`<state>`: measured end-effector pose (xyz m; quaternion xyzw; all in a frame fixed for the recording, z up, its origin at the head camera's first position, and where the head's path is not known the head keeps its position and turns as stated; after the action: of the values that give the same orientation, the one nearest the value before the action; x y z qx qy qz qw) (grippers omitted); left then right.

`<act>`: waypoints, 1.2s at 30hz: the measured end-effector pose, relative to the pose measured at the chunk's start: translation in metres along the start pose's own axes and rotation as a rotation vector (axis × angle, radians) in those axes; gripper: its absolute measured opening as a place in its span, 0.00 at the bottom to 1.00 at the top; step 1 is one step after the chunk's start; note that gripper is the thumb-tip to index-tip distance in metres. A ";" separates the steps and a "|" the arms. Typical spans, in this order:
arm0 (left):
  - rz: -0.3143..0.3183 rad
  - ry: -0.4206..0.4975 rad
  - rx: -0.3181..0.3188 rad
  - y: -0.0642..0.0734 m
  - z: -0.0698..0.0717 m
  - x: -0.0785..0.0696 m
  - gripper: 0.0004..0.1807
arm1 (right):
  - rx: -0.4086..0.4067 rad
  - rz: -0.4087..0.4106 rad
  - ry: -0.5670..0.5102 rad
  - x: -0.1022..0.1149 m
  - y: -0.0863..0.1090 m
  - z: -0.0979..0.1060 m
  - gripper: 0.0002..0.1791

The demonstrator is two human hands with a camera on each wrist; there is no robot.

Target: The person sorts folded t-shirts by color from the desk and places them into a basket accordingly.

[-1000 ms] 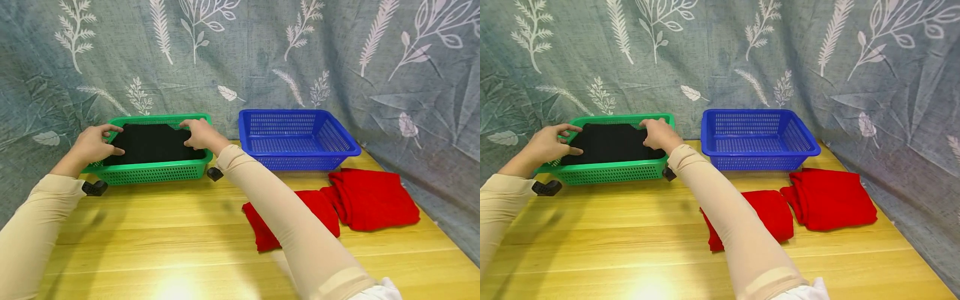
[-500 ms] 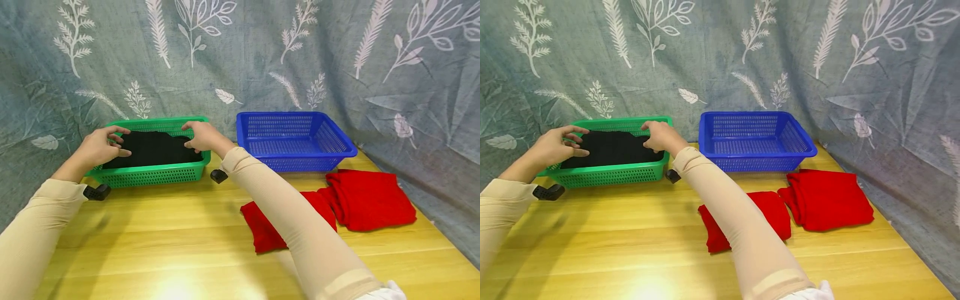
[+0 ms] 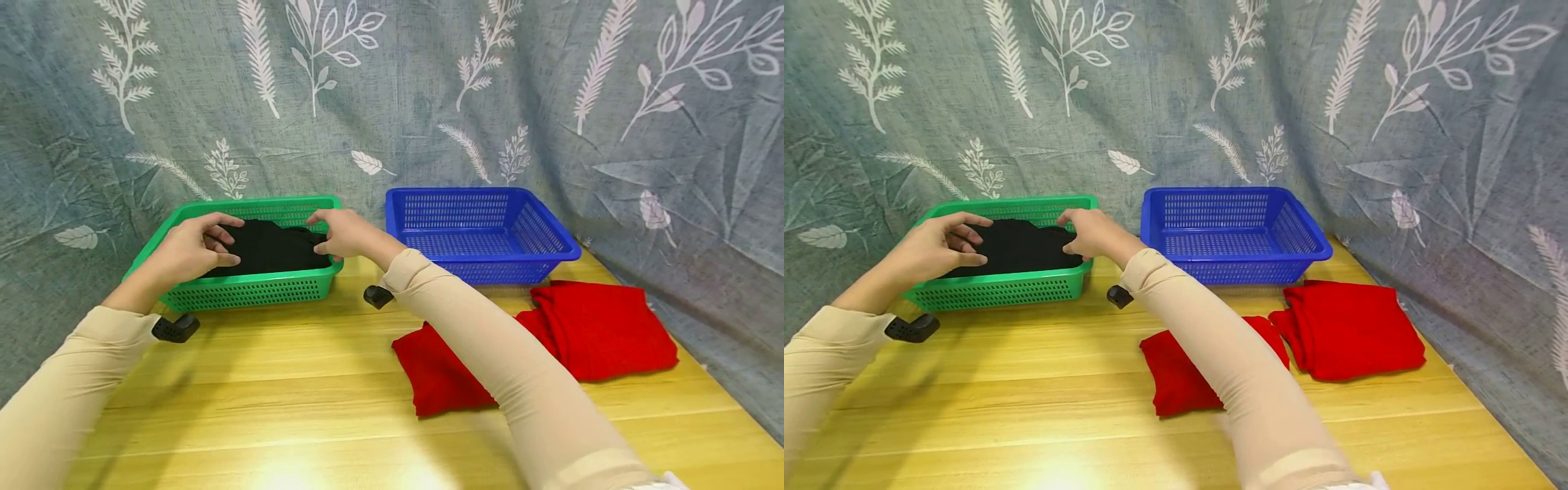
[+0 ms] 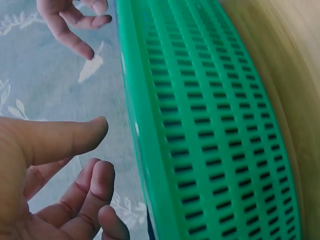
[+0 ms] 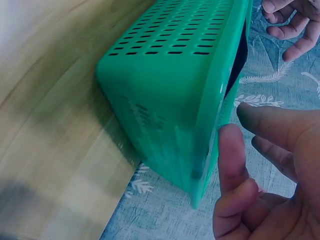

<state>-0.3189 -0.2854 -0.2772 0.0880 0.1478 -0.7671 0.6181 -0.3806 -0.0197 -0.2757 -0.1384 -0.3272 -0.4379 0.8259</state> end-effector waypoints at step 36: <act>-0.333 0.183 -0.021 0.060 -0.054 -0.136 0.25 | -0.013 0.103 -0.080 -0.058 0.168 0.026 0.35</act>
<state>-0.2331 -0.1537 -0.2915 0.1252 0.2241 -0.8459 0.4675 -0.2782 0.1271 -0.2849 -0.1778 -0.3496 -0.3908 0.8327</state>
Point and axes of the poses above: each hand's wrist, its own y-axis away from the middle knuckle, its own z-axis out of the back of the hand, x = y × z, the point moved 3 cm from there along -y, towards the middle knuckle, and after that the axes turned 15 degrees about -y, right-handed, at the moved point
